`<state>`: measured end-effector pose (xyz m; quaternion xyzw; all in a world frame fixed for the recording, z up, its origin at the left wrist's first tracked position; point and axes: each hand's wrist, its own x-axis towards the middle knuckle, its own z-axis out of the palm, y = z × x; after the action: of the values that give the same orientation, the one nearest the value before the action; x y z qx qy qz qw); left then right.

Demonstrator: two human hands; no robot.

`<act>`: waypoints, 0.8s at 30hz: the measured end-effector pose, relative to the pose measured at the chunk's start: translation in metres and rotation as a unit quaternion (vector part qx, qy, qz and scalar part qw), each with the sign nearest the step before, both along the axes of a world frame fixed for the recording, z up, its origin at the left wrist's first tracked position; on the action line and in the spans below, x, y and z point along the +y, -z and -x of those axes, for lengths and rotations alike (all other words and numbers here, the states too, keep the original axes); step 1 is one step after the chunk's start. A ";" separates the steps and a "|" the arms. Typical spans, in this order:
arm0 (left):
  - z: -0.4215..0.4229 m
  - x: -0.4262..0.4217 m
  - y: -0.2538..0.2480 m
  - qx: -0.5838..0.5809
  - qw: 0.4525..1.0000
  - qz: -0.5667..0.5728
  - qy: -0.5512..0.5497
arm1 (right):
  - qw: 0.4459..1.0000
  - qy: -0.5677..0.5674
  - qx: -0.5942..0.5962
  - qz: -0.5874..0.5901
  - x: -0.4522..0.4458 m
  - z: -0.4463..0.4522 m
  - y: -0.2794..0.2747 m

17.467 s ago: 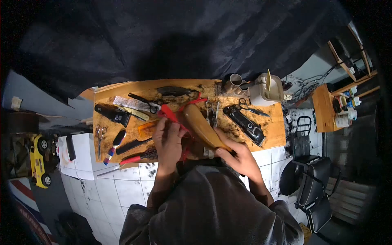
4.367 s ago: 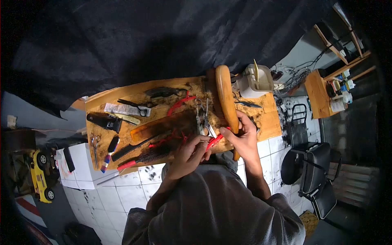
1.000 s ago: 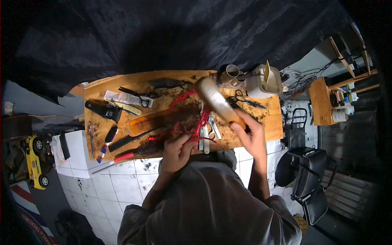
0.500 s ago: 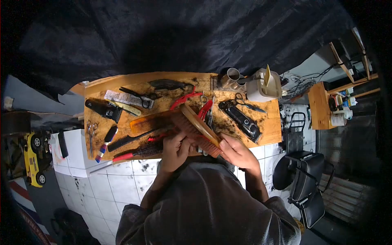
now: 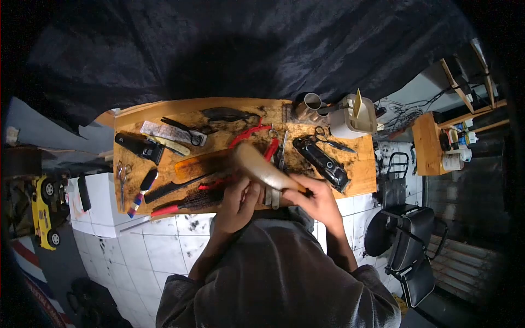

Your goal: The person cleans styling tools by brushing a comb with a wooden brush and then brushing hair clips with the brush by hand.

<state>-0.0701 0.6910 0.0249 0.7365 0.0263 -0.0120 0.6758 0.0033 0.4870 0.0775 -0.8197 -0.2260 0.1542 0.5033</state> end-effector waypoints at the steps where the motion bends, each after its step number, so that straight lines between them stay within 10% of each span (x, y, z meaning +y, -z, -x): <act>1: -0.001 -0.001 -0.006 0.012 1.000 -0.003 0.000 | 0.999 0.029 -0.015 0.009 0.000 -0.002 0.002; 7: 0.001 -0.010 -0.009 0.012 0.997 0.073 -0.027 | 0.965 0.228 -0.129 0.015 -0.006 -0.026 0.000; 14: -0.004 -0.015 0.005 -0.038 0.988 0.145 -0.035 | 0.999 -0.022 0.024 0.010 -0.015 -0.004 -0.006; 20: -0.004 -0.011 0.001 0.023 0.995 0.083 -0.048 | 0.986 0.137 -0.094 0.019 -0.008 -0.014 0.003; 24: -0.007 -0.010 0.003 0.105 0.945 0.303 -0.061 | 0.986 0.149 -0.079 -0.009 -0.007 -0.013 0.000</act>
<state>-0.0628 0.6810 0.0220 0.4884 0.1368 -0.0557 0.8600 0.0160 0.4801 0.0775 -0.8492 -0.1417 0.0099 0.5087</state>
